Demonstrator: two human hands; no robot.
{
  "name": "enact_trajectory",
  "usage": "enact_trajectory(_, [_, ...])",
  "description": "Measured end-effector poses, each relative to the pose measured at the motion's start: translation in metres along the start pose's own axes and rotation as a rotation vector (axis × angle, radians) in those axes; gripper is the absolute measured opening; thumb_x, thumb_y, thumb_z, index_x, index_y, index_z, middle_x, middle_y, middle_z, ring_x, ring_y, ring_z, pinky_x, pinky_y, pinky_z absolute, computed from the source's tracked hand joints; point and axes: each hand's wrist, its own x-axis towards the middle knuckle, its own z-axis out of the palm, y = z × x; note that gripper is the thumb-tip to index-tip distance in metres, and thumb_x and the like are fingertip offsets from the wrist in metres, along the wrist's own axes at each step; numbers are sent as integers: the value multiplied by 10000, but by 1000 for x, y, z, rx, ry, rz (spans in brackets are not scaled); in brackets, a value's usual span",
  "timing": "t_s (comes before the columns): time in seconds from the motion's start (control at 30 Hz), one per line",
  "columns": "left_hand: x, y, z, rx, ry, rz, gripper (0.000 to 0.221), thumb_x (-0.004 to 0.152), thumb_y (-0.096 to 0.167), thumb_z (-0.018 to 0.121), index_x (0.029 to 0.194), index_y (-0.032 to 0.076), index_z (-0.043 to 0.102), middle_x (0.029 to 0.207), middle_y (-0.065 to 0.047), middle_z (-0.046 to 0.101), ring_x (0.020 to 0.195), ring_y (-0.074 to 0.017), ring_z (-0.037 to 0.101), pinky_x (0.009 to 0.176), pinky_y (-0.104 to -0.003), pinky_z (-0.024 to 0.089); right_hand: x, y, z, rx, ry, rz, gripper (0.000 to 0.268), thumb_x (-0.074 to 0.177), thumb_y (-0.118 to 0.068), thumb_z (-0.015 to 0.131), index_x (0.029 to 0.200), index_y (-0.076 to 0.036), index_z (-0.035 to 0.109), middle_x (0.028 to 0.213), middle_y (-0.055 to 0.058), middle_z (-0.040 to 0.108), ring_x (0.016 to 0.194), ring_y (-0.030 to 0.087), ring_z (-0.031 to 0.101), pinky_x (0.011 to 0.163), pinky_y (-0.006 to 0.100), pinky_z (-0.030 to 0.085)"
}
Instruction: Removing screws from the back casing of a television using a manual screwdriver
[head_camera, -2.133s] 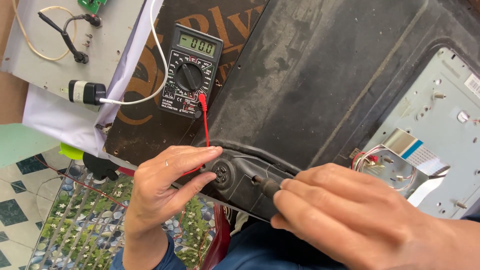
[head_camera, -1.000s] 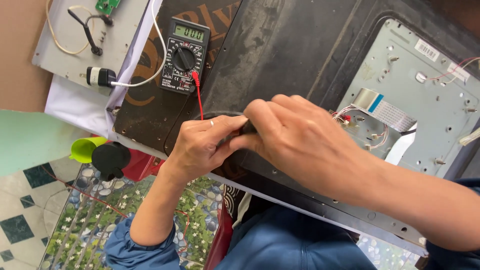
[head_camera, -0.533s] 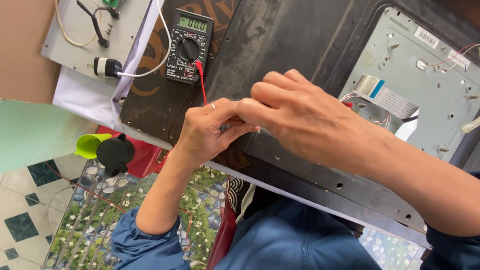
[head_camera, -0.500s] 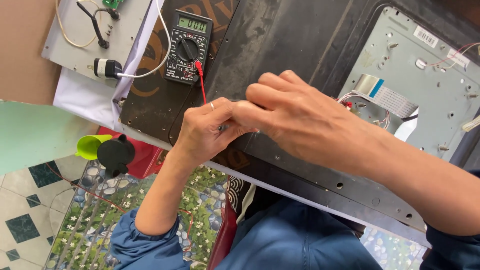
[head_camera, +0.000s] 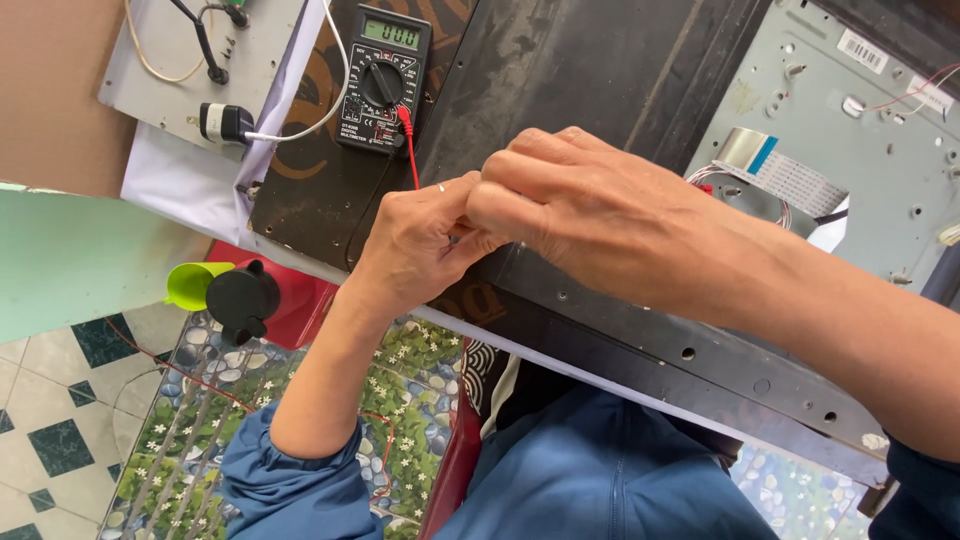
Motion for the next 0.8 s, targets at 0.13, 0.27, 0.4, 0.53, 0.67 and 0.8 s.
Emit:
enact_trajectory(0.13, [-1, 2, 7, 22, 100, 13, 163, 975, 127, 727, 1029, 89, 578, 761, -25, 624, 658, -189, 576, 623, -315, 469, 0, -9, 8, -57, 96, 227, 224, 1081, -298, 558, 1071, -101, 453, 830, 54, 553, 713, 281, 561, 636, 402, 443])
enact_trajectory(0.27, [-5, -4, 10, 40, 111, 14, 251, 1010, 241, 717, 956, 81, 530, 760, -17, 512, 653, -201, 471, 613, -333, 394, 10, -16, 13, -189, 111, 287, 133, 1013, -57, 595, 986, -110, 477, 710, 0, 570, 575, 271, 597, 541, 423, 517])
enact_trajectory(0.4, [-4, -8, 11, 1, 155, 19, 214, 979, 186, 778, 993, 75, 596, 764, -35, 575, 648, -175, 634, 619, -298, 464, 8, -14, 11, -211, 174, 198, 234, 933, 103, 535, 950, -120, 466, 722, 12, 499, 631, 243, 492, 638, 375, 368])
enact_trajectory(0.53, [-5, -10, 2, 13, 87, 58, 234, 993, 213, 776, 1012, 58, 602, 805, -52, 595, 647, -185, 499, 603, -335, 416, 2, -15, 5, -176, 146, 109, 305, 964, 97, 514, 1138, -153, 534, 835, 14, 487, 761, 227, 483, 719, 366, 350])
enact_trajectory(0.67, [0, -3, -14, 37, -78, 90, 141, 1028, 158, 687, 951, 80, 597, 874, -34, 610, 649, -209, 460, 586, -344, 374, 2, -17, 4, -151, 116, 64, 488, 862, 131, 521, 1243, -173, 543, 919, 36, 519, 801, 252, 484, 732, 387, 373])
enact_trajectory(0.8, [-3, -3, -11, 73, -125, 20, 105, 1013, 141, 629, 939, 95, 570, 708, -49, 537, 601, -230, 383, 574, -347, 359, -4, -13, 3, -73, 84, 41, 430, 839, 182, 503, 1098, -161, 511, 911, 21, 506, 786, 238, 442, 755, 388, 389])
